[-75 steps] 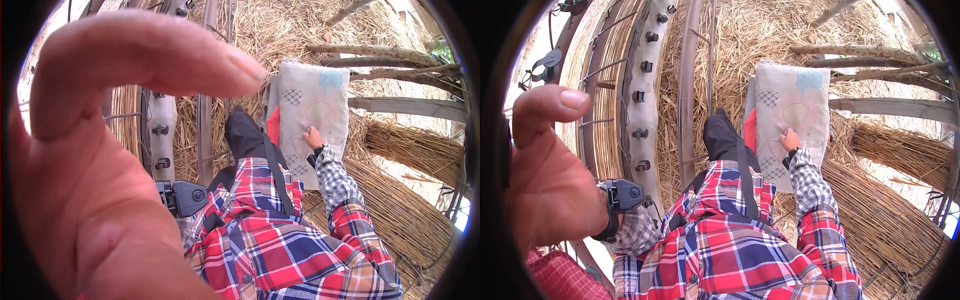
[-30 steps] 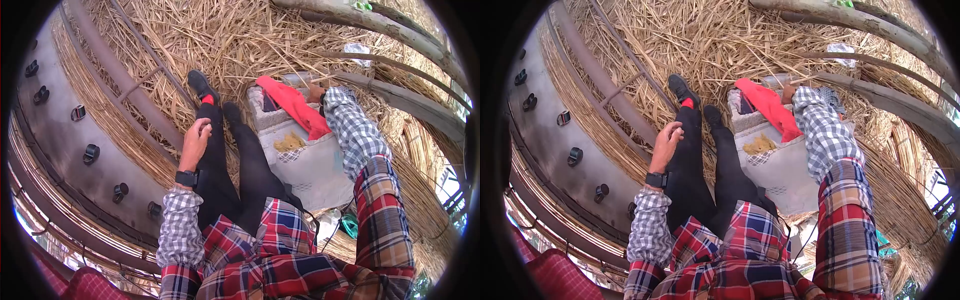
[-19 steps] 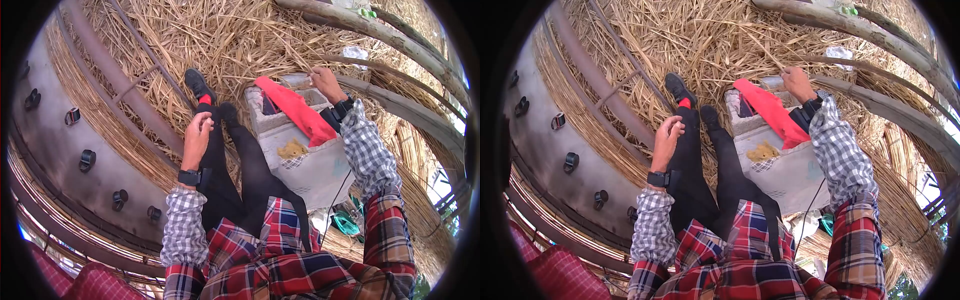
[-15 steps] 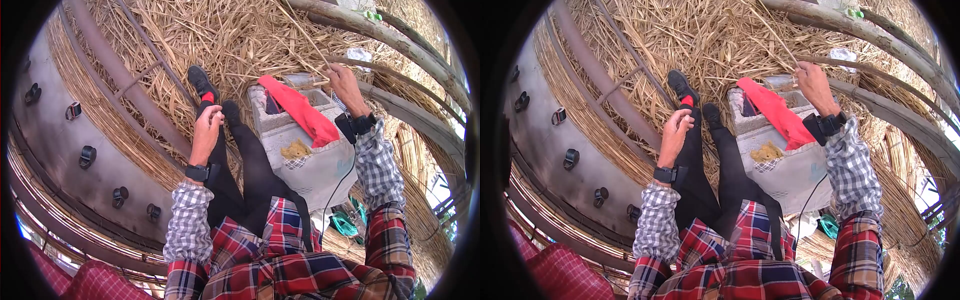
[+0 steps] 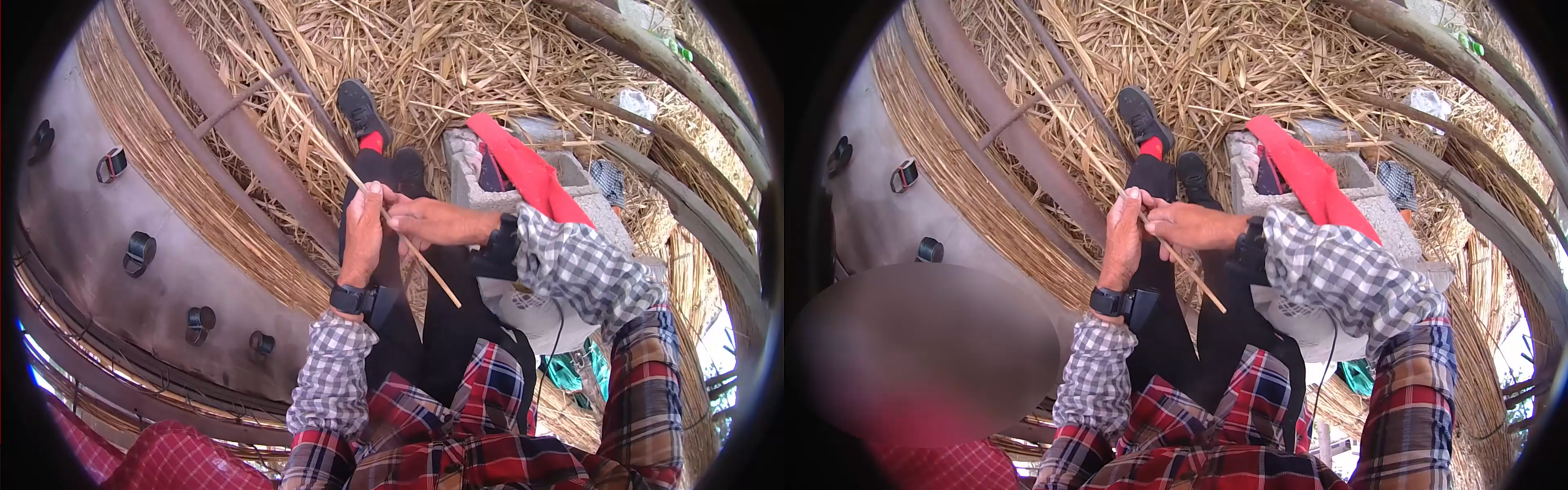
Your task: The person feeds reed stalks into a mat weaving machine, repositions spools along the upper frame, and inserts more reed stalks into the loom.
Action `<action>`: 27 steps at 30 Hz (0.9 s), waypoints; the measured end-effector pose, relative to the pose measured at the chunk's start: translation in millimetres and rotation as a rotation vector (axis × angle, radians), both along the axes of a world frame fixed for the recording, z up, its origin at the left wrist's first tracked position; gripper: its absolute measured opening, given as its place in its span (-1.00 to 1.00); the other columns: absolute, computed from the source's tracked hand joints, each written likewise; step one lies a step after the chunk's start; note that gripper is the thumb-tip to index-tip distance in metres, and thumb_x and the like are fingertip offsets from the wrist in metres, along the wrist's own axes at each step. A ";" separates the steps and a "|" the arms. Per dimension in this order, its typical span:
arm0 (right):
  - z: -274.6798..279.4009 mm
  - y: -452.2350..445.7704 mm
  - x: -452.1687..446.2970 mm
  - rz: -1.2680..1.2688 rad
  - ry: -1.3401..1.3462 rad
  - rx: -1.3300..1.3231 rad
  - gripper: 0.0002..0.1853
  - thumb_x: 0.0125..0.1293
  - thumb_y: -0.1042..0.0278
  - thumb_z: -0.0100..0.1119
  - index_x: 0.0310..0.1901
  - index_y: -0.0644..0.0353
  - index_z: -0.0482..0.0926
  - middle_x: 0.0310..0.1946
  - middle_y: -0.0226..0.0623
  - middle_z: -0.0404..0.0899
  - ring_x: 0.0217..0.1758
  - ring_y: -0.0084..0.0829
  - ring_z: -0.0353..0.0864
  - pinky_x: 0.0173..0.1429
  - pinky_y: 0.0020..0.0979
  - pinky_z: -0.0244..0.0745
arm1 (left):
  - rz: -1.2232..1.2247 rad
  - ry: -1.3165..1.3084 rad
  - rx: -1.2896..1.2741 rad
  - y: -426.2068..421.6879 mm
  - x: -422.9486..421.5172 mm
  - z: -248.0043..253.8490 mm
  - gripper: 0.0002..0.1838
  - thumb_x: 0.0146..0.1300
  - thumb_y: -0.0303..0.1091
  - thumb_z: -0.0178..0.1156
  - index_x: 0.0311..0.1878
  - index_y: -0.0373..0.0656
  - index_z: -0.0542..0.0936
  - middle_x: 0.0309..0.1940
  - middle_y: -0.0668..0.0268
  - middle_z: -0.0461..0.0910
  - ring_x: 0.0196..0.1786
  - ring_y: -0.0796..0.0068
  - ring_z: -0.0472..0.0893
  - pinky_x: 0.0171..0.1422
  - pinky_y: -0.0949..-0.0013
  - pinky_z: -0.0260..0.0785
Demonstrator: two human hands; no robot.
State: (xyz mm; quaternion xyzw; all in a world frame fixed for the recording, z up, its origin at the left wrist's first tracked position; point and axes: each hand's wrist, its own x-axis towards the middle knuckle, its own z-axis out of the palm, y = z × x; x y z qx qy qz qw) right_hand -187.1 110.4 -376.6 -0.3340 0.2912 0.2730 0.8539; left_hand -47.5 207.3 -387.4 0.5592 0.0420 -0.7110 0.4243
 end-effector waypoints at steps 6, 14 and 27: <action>-167.3 -45.8 -13.6 0.182 0.258 0.050 -0.54 0.40 -0.07 -0.03 0.07 0.12 0.58 -0.16 -0.38 0.66 -0.12 -0.49 0.63 -0.07 -0.46 0.51 | 0.168 -0.058 0.153 32.3 -12.0 -41.6 -0.64 0.52 -0.07 -0.18 -0.25 -0.17 0.36 -0.15 0.03 0.59 -0.18 0.36 0.64 -0.06 0.37 0.52; -359.3 13.7 -57.9 0.289 0.899 -0.774 -0.39 0.13 0.14 0.14 0.19 0.29 0.43 0.01 0.18 0.54 0.08 0.09 0.54 0.15 -0.17 0.44 | 0.152 0.014 0.297 54.0 -9.7 -55.4 -0.65 0.53 -0.09 -0.19 -0.25 -0.17 0.36 -0.24 0.07 0.59 -0.29 0.43 0.63 -0.17 0.44 0.47; -350.0 24.8 -62.9 -0.400 0.763 -1.146 -0.64 0.37 0.16 0.06 -0.41 0.34 0.50 -0.64 -0.19 0.43 -0.58 -0.43 0.42 -0.45 -0.29 0.35 | 0.168 -0.013 0.232 61.3 -26.9 -55.1 -0.62 0.53 -0.09 -0.19 -0.26 -0.20 0.40 -0.23 0.09 0.61 -0.25 0.47 0.61 -0.09 0.44 0.46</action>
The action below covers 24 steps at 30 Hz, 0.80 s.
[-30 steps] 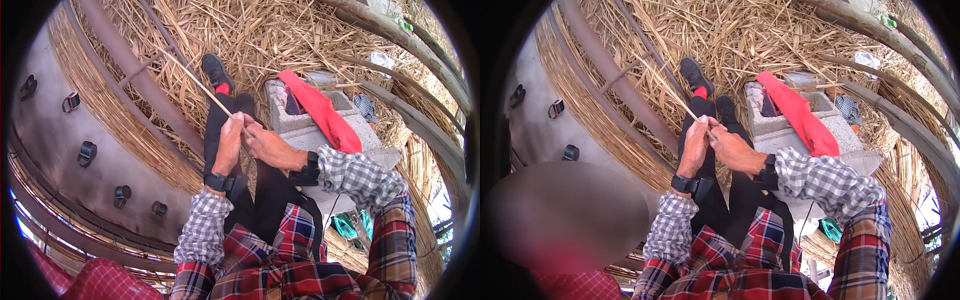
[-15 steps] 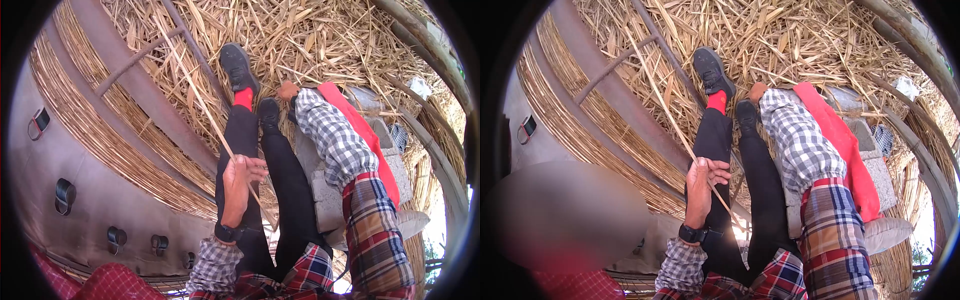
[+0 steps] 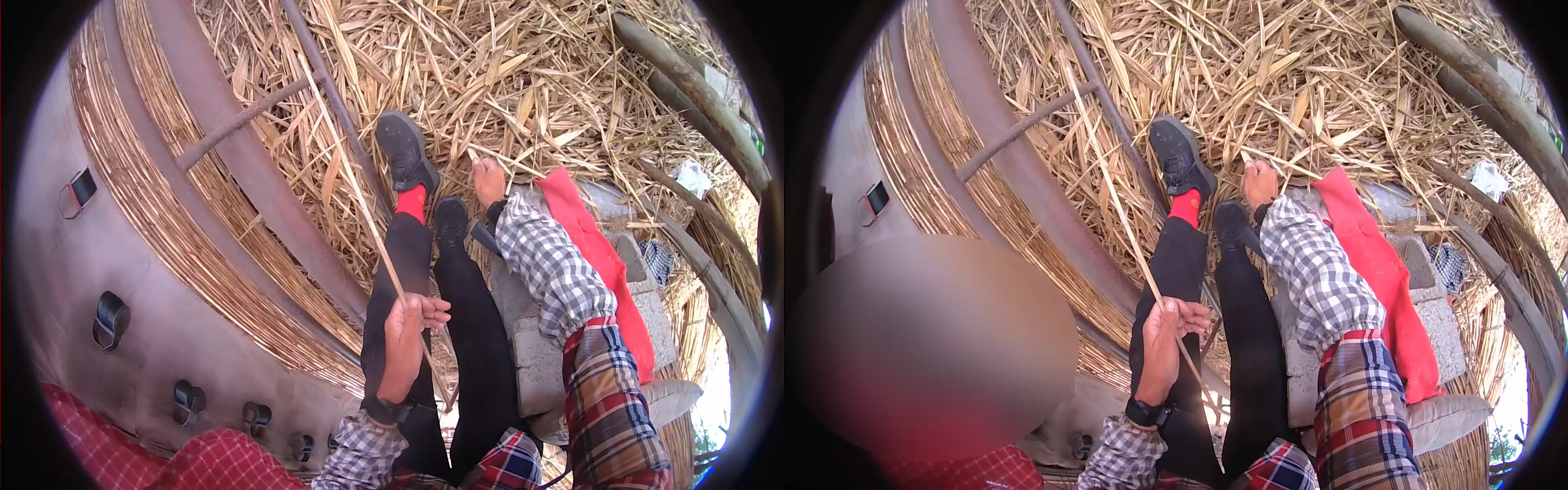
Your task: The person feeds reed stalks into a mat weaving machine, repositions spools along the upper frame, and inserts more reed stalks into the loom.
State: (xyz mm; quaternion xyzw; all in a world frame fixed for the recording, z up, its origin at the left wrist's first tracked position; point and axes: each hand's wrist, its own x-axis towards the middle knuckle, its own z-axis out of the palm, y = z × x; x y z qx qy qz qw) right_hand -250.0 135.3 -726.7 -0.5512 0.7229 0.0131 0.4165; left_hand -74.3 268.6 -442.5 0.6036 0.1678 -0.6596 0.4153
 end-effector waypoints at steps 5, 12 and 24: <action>51.3 -11.5 16.1 -0.048 -0.073 -0.020 -0.67 0.37 0.21 0.05 -0.42 0.34 0.49 -0.65 -0.32 0.39 -0.53 -0.54 0.33 -0.38 -0.36 0.30 | -0.018 -0.068 -0.009 4.9 -2.9 0.2 -0.62 0.53 -0.10 -0.19 -0.26 -0.21 0.40 -0.24 0.10 0.61 -0.27 0.48 0.60 -0.11 0.45 0.45; 129.9 -23.4 43.3 -0.118 -0.199 0.049 -0.65 0.37 0.20 0.03 -0.40 0.37 0.51 -0.63 -0.43 0.38 -0.52 -0.59 0.30 -0.41 -0.39 0.25 | -0.020 -0.154 -0.041 5.9 -4.2 11.7 -0.64 0.52 -0.11 -0.17 -0.23 -0.22 0.40 -0.24 0.12 0.61 -0.27 0.47 0.61 -0.14 0.45 0.46; 340.9 -103.5 67.1 -0.369 -0.511 0.011 -0.74 0.46 0.18 0.00 -0.35 0.14 0.45 -0.61 -0.64 0.23 -0.58 -0.77 0.12 -0.53 -0.60 0.07 | 0.029 -0.241 -0.226 -49.5 22.8 77.0 -0.63 0.52 -0.09 -0.16 -0.18 -0.23 0.42 -0.26 0.15 0.60 -0.29 0.48 0.62 -0.20 0.46 0.50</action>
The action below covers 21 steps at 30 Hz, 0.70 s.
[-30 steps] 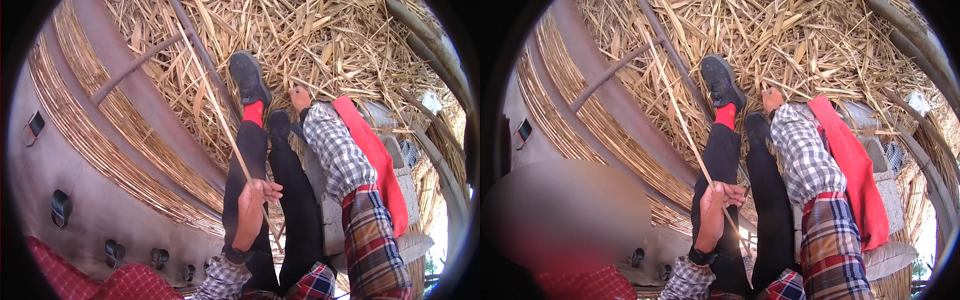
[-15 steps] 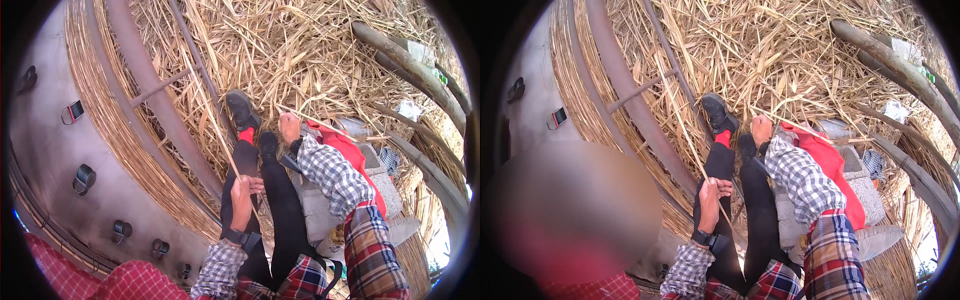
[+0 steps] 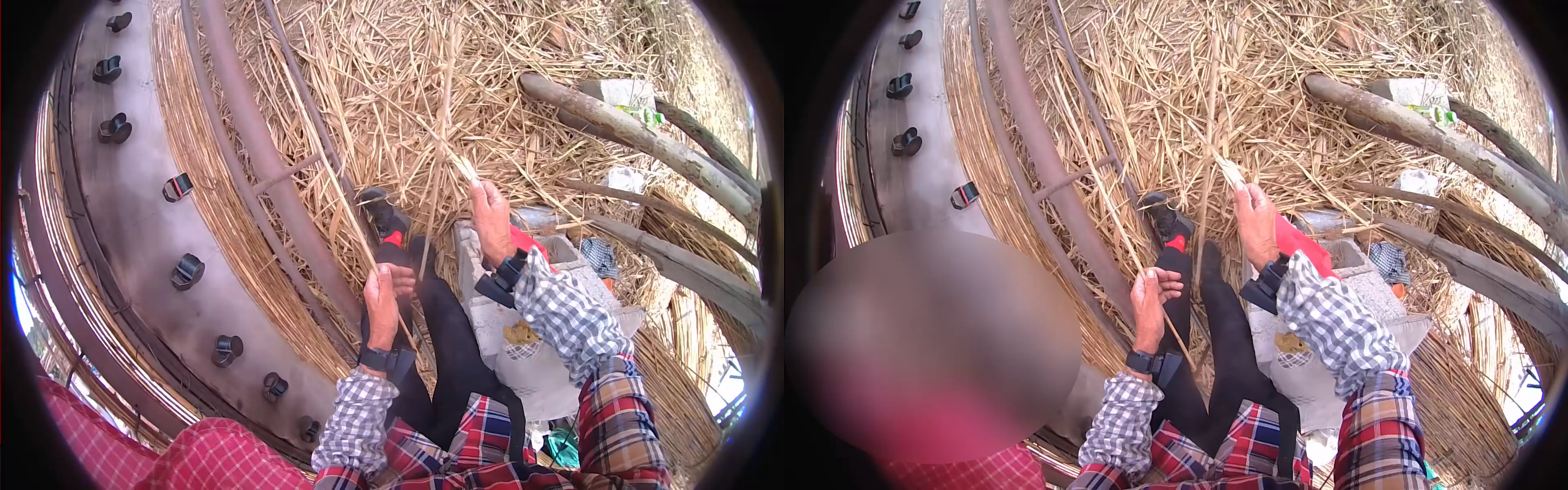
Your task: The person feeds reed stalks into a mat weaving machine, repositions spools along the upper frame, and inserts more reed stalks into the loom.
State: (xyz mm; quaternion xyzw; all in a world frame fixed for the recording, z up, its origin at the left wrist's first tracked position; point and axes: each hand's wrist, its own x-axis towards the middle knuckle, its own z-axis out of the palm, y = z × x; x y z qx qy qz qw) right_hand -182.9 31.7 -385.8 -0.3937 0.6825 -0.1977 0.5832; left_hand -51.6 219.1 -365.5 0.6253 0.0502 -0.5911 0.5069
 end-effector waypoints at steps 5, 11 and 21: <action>96.2 -36.4 -20.6 -0.163 -0.189 -0.139 -0.78 0.49 0.21 -0.02 -0.31 0.11 0.42 -0.68 -0.71 0.12 -0.68 -0.83 0.04 -0.65 -0.65 -0.03 | -0.015 -0.025 -0.023 -24.5 10.9 20.9 -0.64 0.52 -0.09 -0.17 -0.15 -0.21 0.43 -0.26 0.17 0.60 -0.30 0.50 0.61 -0.26 0.49 0.48; 94.4 -51.3 -49.9 0.016 0.037 -0.207 -0.79 0.48 0.25 -0.03 -0.13 0.21 0.50 -0.58 -0.62 0.25 -0.56 -0.78 0.15 -0.53 -0.63 0.07 | 0.039 0.035 0.014 -43.2 28.3 29.5 -0.70 0.52 -0.16 -0.16 -0.11 -0.20 0.43 -0.30 0.21 0.59 -0.43 0.63 0.53 -0.54 0.68 0.24; -137.2 -32.1 -22.9 0.612 1.089 -0.451 -0.64 0.21 0.44 -0.03 0.05 0.30 0.49 -0.17 0.14 0.51 -0.04 0.08 0.50 0.08 -0.07 0.38 | 0.069 0.093 0.103 -53.3 42.5 3.2 -0.69 0.54 -0.16 -0.20 -0.08 -0.22 0.40 -0.34 0.24 0.55 -0.49 0.71 0.46 -0.56 0.71 0.16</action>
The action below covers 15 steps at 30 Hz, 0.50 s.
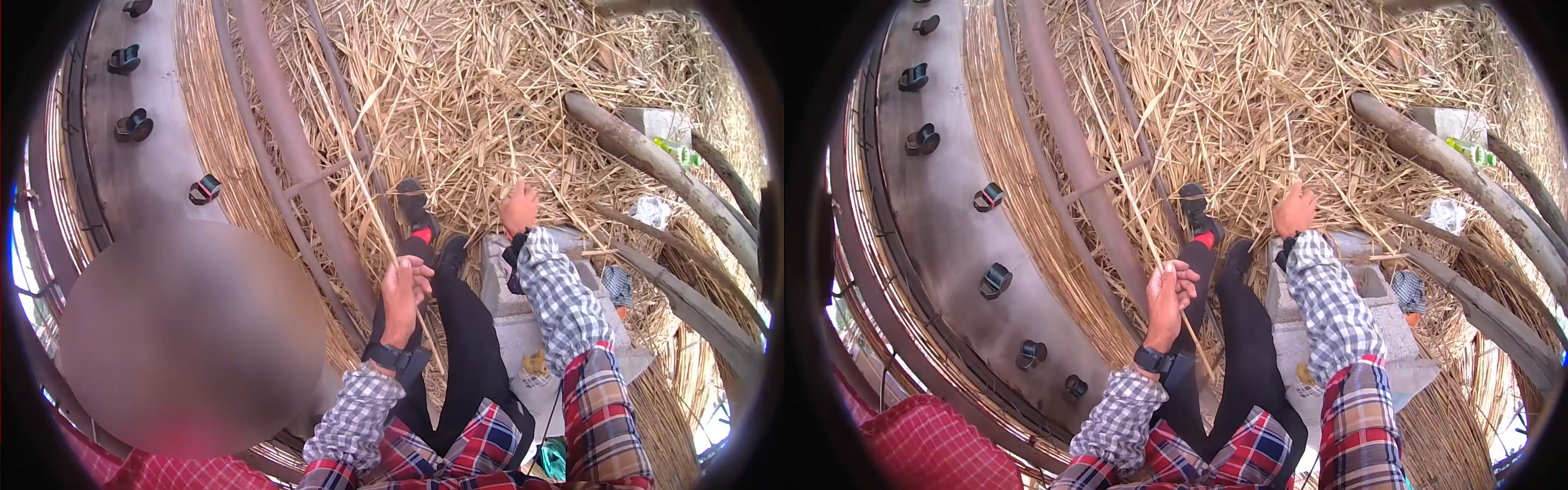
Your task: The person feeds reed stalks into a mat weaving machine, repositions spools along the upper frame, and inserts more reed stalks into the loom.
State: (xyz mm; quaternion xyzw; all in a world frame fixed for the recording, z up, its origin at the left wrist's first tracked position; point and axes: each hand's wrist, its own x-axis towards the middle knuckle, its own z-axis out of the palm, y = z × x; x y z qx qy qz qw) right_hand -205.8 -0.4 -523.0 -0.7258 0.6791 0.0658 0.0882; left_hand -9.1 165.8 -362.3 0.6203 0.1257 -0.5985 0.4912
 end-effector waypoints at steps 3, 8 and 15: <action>-66.1 9.9 41.3 0.267 -0.184 0.302 -0.50 0.12 0.44 0.07 0.15 0.33 0.41 -0.02 0.20 0.44 0.05 0.10 0.43 0.17 -0.09 0.35 | -0.012 -0.036 0.029 14.7 -10.0 -20.3 -0.68 0.54 -0.15 -0.20 -0.10 -0.22 0.40 -0.35 0.23 0.55 -0.49 0.70 0.46 -0.56 0.71 0.15; -159.4 34.1 110.0 0.223 -0.472 0.435 -0.42 0.10 0.38 0.15 0.17 0.43 0.30 -0.05 0.28 0.46 0.07 0.15 0.44 0.20 -0.06 0.34 | 0.042 -0.045 0.067 39.3 -27.6 -34.4 -0.69 0.53 -0.15 -0.19 -0.11 -0.21 0.38 -0.35 0.20 0.55 -0.49 0.68 0.48 -0.56 0.70 0.13; -208.9 31.4 132.7 -0.115 -0.468 0.645 -0.54 0.18 0.23 0.19 0.01 0.38 0.38 -0.22 0.17 0.60 -0.09 0.10 0.59 0.03 -0.10 0.46 | 0.061 -0.080 0.151 58.1 -30.6 -44.0 -0.69 0.53 -0.14 -0.19 -0.11 -0.20 0.39 -0.34 0.20 0.57 -0.47 0.65 0.48 -0.53 0.68 0.15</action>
